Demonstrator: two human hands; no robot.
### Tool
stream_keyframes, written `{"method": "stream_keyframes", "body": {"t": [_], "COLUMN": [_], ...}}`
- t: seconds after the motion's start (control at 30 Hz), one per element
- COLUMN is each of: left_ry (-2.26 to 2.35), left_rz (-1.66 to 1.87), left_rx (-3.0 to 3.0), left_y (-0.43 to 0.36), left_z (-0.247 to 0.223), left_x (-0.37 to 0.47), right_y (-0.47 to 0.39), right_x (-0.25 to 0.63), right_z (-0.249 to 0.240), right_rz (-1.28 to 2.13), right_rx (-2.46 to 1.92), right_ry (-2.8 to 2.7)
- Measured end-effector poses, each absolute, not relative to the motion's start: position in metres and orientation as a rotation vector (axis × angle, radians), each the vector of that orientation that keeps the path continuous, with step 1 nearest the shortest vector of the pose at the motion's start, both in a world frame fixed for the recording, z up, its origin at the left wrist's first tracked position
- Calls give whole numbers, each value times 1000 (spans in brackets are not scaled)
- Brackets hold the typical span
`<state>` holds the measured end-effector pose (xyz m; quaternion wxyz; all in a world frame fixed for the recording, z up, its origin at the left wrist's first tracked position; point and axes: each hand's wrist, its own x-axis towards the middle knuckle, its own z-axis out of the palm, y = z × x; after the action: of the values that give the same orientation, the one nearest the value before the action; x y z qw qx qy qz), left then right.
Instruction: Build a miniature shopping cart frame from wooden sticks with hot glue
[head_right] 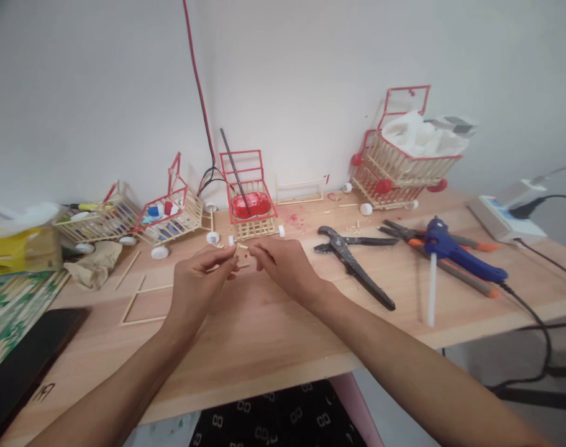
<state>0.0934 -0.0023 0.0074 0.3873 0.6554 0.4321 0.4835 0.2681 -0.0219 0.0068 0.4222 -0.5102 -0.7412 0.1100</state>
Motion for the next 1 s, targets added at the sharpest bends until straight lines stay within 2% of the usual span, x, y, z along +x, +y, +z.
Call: {"method": "stream_keyframes", "body": {"t": [0.53,1.0], "left_ry": [1116,1127], "left_rz": [1224,1178], "left_rx": [1707,1430], "left_y": [-4,-2], "left_z": [8,18], "left_x": [92,95], "right_y": [-23,-23], "right_x": [267,264], "right_z": [6,9], "right_rz": [292,305], "right_rx": [-1266,-1269], "right_ry": [-1851,-1837]}}
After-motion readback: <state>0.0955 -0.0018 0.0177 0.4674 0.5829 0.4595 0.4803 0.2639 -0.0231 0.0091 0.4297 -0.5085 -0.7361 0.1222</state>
